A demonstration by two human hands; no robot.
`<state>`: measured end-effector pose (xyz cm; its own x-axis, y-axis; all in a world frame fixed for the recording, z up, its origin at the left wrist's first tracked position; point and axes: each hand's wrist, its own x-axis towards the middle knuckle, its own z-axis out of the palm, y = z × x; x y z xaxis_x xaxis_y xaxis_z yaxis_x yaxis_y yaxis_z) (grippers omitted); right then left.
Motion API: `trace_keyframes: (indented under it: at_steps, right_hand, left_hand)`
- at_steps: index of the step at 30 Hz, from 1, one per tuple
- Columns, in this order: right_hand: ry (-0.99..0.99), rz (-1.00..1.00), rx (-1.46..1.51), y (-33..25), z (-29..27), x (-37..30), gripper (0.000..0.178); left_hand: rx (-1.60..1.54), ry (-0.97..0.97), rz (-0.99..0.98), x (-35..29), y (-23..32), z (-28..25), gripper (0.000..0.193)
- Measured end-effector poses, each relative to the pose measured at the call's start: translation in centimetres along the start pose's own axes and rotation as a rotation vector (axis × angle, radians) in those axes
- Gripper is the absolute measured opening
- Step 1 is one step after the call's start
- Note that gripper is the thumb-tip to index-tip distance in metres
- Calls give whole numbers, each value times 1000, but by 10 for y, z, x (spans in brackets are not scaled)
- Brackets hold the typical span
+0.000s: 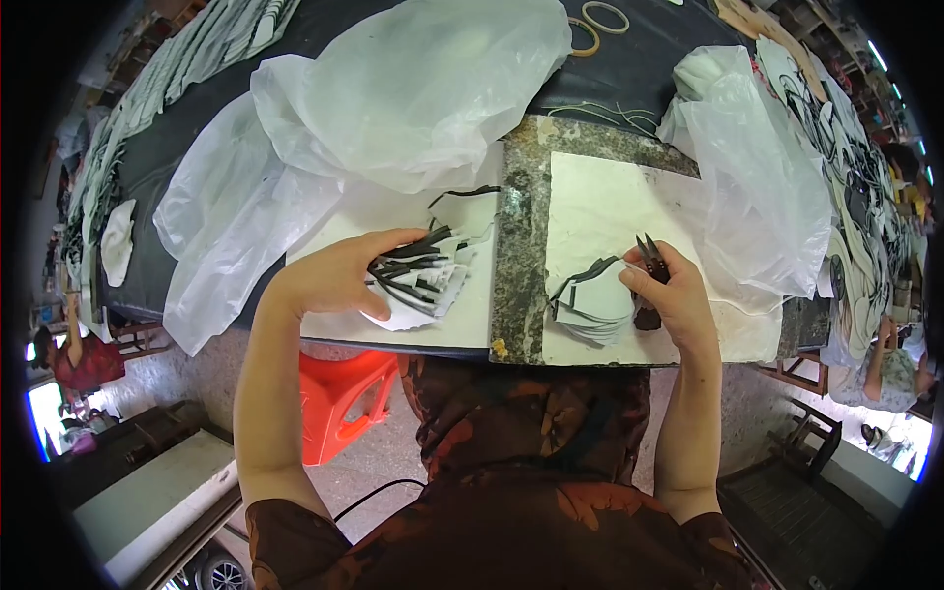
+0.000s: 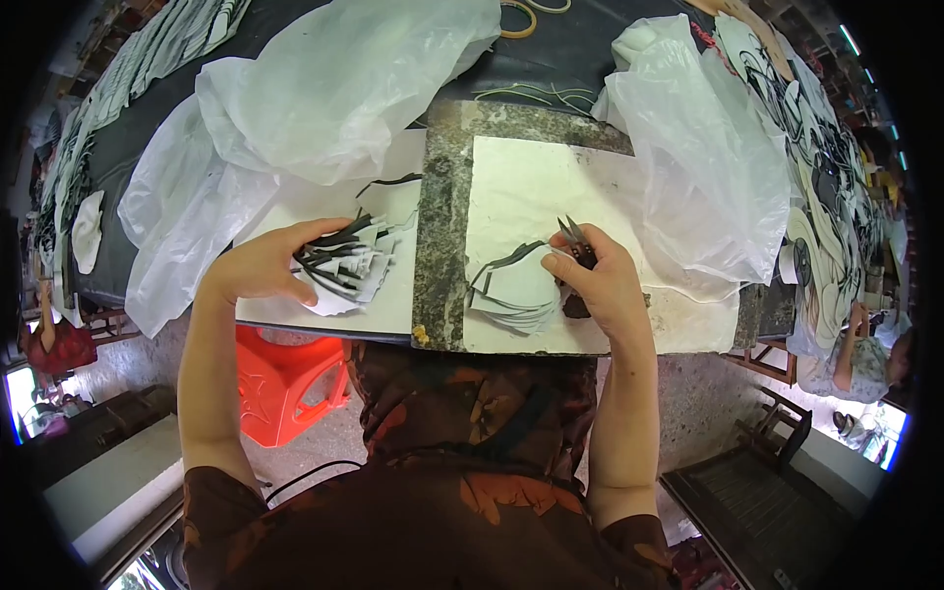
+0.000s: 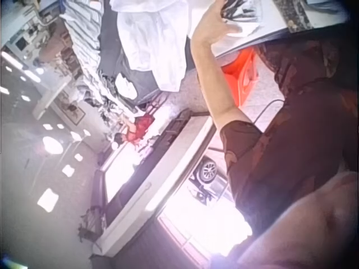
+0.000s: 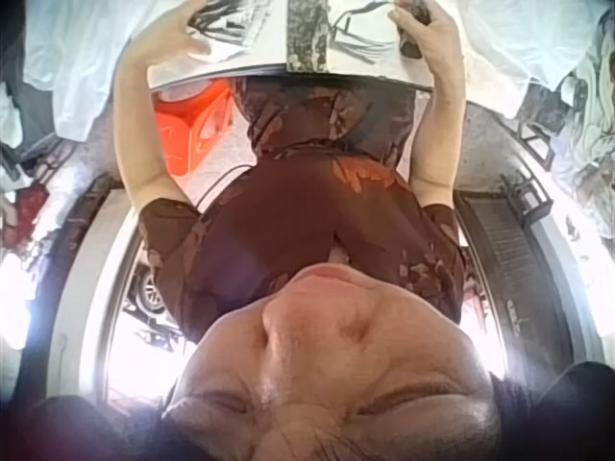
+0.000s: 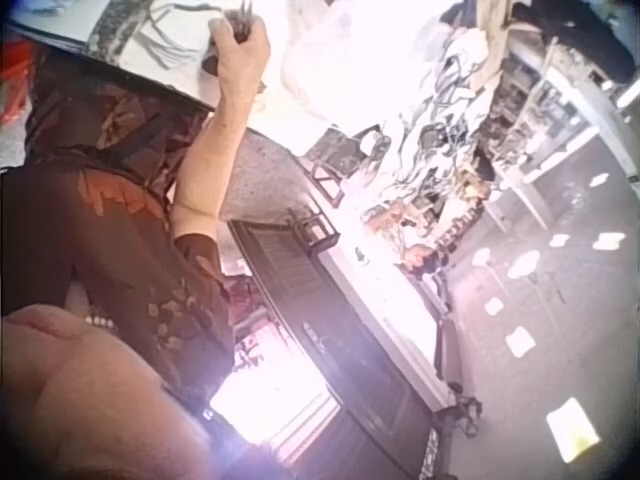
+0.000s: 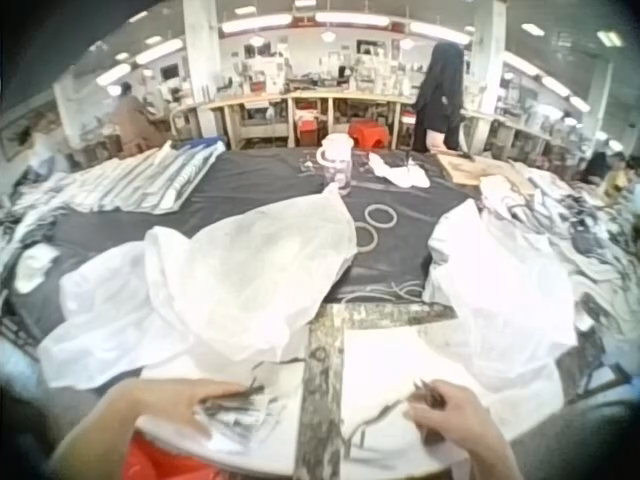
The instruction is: Trimming excess threads or material from shoe components using snips.
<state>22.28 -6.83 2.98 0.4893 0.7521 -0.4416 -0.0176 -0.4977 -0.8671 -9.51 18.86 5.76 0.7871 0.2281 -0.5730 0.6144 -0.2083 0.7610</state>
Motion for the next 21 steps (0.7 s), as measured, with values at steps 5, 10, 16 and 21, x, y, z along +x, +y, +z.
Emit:
trace_keyframes:
  at_steps: [5,10,16,21]
  right_hand:
    - [0,0,12,0,-1,0,30]
    - [-5,-10,2,-2,1,-2,30]
    - [-28,-3,11,0,2,2,28]
    - [59,-54,-18,5,-7,0,29]
  left_hand:
    - [-99,-56,-2,4,8,-9,101]
    - [-193,66,93,28,-4,-17,92]
    - [18,141,-141,45,19,-22,74]
    - [381,325,115,58,19,-17,72]
